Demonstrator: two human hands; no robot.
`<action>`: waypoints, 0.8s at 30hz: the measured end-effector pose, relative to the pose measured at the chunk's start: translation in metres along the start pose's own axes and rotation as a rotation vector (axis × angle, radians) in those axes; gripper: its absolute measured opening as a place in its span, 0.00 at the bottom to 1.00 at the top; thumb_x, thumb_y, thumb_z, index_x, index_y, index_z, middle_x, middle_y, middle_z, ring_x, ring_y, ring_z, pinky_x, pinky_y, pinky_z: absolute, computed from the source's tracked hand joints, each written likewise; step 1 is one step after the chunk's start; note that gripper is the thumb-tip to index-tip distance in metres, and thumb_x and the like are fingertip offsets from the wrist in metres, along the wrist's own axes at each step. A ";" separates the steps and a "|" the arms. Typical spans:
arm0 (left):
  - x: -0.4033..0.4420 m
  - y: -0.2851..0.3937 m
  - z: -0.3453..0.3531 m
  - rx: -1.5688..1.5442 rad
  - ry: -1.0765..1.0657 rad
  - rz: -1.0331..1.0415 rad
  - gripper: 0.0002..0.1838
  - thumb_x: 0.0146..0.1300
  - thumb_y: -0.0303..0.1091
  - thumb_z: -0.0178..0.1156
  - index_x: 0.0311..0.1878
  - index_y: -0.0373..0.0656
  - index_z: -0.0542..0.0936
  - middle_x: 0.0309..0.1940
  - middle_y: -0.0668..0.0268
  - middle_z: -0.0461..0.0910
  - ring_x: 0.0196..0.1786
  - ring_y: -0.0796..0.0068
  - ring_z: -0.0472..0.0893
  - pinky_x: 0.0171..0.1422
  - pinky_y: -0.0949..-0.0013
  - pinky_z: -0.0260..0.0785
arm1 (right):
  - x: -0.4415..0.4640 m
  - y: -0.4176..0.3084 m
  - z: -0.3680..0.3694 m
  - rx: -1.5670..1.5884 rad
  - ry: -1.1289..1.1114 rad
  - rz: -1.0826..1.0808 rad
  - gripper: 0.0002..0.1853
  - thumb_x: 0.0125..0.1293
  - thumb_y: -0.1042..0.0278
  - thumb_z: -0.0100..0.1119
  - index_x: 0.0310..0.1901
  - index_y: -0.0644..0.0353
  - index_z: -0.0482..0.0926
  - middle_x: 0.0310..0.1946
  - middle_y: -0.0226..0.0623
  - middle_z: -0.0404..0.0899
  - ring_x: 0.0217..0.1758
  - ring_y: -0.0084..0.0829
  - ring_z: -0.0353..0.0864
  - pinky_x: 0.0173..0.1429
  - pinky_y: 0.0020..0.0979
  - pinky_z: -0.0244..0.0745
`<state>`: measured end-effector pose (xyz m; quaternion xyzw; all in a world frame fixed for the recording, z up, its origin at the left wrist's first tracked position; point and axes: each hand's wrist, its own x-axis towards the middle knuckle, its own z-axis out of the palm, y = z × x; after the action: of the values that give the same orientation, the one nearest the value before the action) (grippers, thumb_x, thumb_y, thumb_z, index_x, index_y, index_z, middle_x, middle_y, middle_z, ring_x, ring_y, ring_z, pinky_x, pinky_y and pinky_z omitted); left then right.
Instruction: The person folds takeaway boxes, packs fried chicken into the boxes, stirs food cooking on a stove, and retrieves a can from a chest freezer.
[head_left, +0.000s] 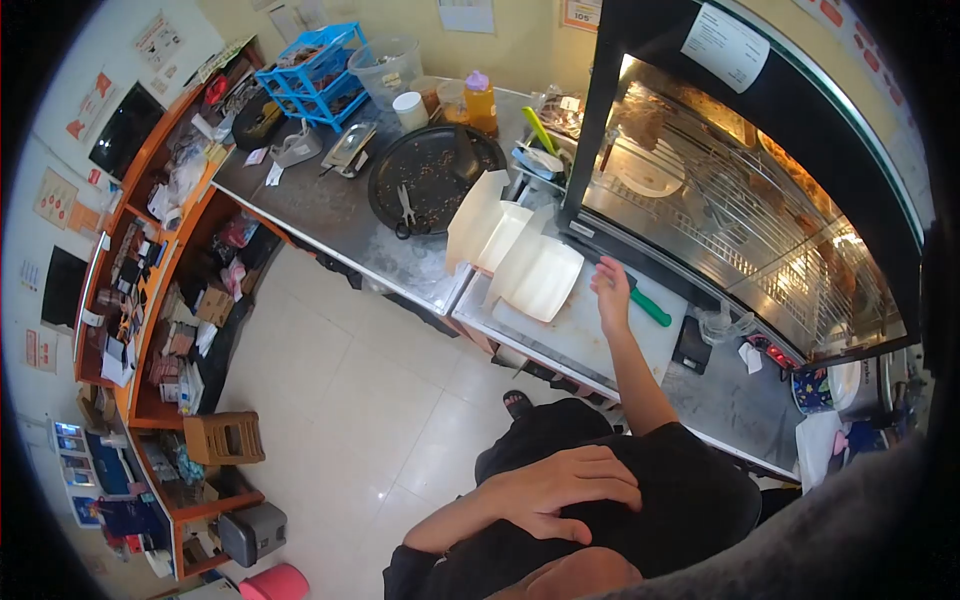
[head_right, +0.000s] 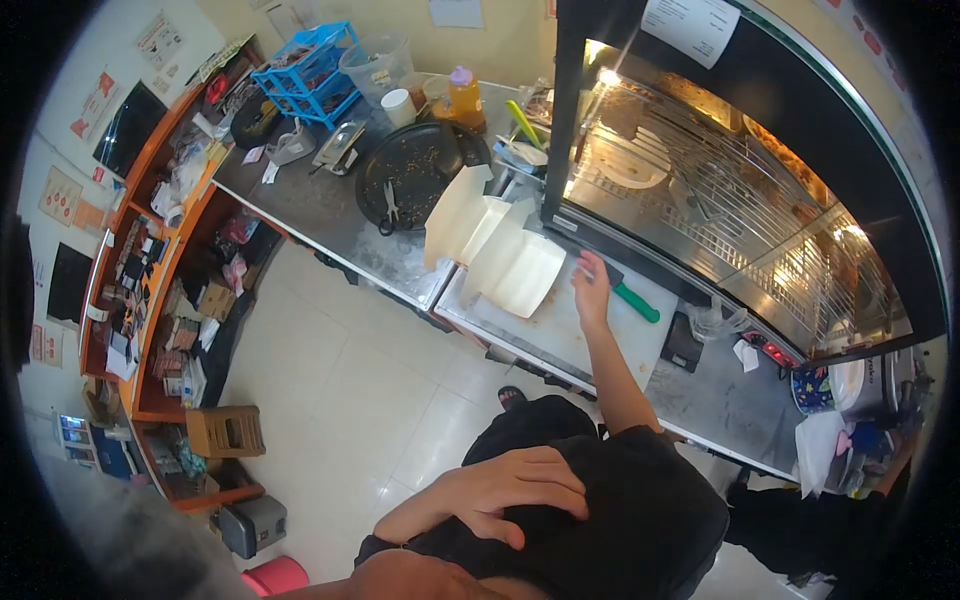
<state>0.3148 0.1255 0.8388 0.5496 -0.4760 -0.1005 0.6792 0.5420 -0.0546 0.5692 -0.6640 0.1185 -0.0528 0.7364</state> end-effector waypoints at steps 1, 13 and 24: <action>0.000 0.000 -0.002 -0.020 -0.042 -0.024 0.33 0.68 0.65 0.44 0.47 0.40 0.77 0.43 0.60 0.77 0.46 0.57 0.74 0.53 0.59 0.66 | 0.003 -0.017 -0.002 -0.095 0.005 -0.065 0.19 0.64 0.80 0.52 0.57 0.59 0.73 0.52 0.38 0.74 0.50 0.25 0.76 0.51 0.28 0.77; 0.012 0.018 0.019 0.019 -0.022 0.218 0.35 0.68 0.67 0.41 0.37 0.39 0.78 0.36 0.64 0.78 0.35 0.61 0.74 0.42 0.62 0.62 | 0.051 -0.208 0.050 -1.573 -0.035 -1.066 0.23 0.54 0.67 0.61 0.54 0.60 0.75 0.59 0.36 0.70 0.49 0.41 0.75 0.45 0.40 0.74; -0.045 0.055 0.035 0.096 0.038 0.243 0.36 0.68 0.68 0.41 0.41 0.38 0.78 0.38 0.63 0.78 0.37 0.60 0.74 0.45 0.62 0.63 | 0.036 -0.218 -0.006 -1.843 0.030 -0.844 0.21 0.56 0.58 0.62 0.49 0.59 0.76 0.53 0.32 0.71 0.52 0.41 0.75 0.48 0.42 0.75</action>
<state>0.2430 0.1532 0.8594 0.5216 -0.5305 0.0158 0.6680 0.5924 -0.0929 0.7805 -0.9605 -0.1220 -0.2053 -0.1430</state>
